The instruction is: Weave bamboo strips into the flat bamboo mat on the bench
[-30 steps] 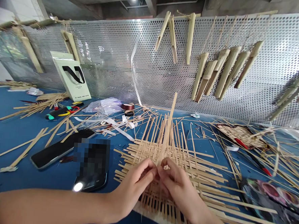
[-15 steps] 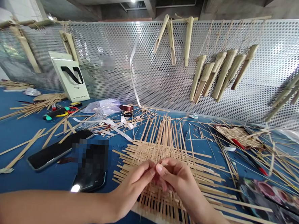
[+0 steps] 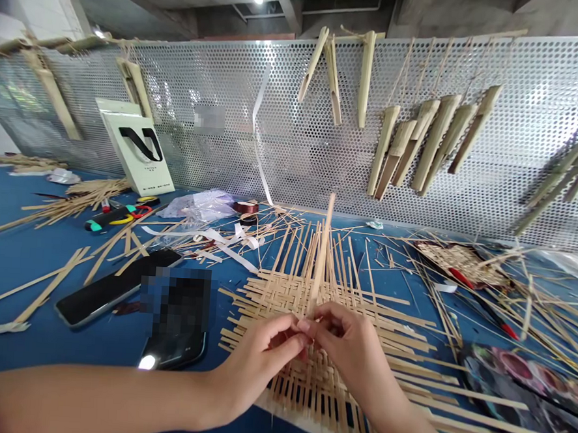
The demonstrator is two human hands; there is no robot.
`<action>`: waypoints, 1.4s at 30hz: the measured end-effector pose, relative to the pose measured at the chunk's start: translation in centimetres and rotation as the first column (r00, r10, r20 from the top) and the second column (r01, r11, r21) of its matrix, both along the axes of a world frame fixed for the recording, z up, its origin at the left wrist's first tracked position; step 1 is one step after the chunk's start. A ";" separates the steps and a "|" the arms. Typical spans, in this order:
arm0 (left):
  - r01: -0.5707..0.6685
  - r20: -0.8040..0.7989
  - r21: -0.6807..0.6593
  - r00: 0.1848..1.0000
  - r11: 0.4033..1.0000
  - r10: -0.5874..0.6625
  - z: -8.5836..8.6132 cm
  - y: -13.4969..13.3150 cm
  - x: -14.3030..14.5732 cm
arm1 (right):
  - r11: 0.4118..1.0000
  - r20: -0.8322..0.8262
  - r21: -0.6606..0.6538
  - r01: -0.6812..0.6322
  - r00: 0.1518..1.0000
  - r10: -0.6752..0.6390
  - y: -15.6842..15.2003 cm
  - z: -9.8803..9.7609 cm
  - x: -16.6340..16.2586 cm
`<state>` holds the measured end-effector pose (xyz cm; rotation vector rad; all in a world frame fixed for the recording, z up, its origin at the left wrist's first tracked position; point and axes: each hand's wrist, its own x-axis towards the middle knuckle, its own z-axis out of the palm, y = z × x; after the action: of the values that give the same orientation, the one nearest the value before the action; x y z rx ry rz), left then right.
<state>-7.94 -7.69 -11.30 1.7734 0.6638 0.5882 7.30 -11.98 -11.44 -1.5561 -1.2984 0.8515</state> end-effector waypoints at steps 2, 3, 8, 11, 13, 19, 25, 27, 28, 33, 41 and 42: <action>-0.010 -0.029 0.025 1.000 1.000 0.011 0.0 0.0 -0.1 | 0.999 0.018 -0.001 -0.037 0.999 0.037 -0.1 0.1 -0.2; -0.016 -0.040 0.035 0.999 0.999 0.017 0.0 0.0 -0.1 | 0.998 0.010 0.000 -0.068 0.998 0.068 -0.2 0.2 -0.3; -0.029 -0.048 0.059 0.998 0.998 0.032 -0.2 0.1 -0.2 | 0.987 0.000 -0.035 -0.156 0.988 0.156 -0.1 0.2 -0.3; 0.016 -0.021 0.016 1.000 1.000 -0.016 0.0 0.1 -0.2 | 0.980 -0.007 -0.059 -0.189 0.982 0.189 0.1 -0.1 -0.1; 0.047 0.023 -0.035 0.999 0.998 -0.046 0.2 0.1 -0.1 | 0.977 -0.033 -0.053 -0.205 0.979 0.203 0.1 -0.3 0.0; -0.022 0.054 0.014 0.998 1.000 0.021 0.4 -0.1 -0.1 | 0.968 -0.161 -0.030 -0.248 0.957 0.240 0.1 0.0 -0.1; -0.097 -0.058 0.238 0.992 0.966 0.114 0.3 -0.3 -0.4 | 0.964 -0.172 -0.055 -0.259 0.954 0.246 0.1 0.2 0.0; -0.093 -0.075 0.286 0.990 0.954 0.119 0.2 -0.4 -0.5 | 0.957 -0.170 -0.058 -0.283 0.948 0.270 0.0 0.3 0.1; -0.089 -0.084 0.300 0.989 0.950 0.120 0.2 -0.5 -0.5 | 0.955 -0.165 -0.056 -0.292 0.946 0.279 -0.1 0.3 0.1; -0.055 -0.136 0.305 0.986 0.951 0.100 -0.1 -0.4 -0.4 | 0.943 -0.093 -0.084 -0.322 0.945 0.314 -0.3 0.3 0.2; -0.032 -0.153 0.281 0.985 0.959 0.078 0.0 -0.4 -0.4 | 0.945 -0.078 -0.134 -0.300 0.953 0.291 -0.6 -0.1 0.0; -0.035 -0.156 0.282 0.984 0.959 0.082 0.0 -0.4 -0.4 | 0.944 -0.090 -0.139 -0.300 0.953 0.289 -0.6 -0.1 -0.1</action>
<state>-8.34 -8.11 -11.27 2.0893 0.7812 0.6012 7.21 -12.58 -11.56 -1.4526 -1.4678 1.2058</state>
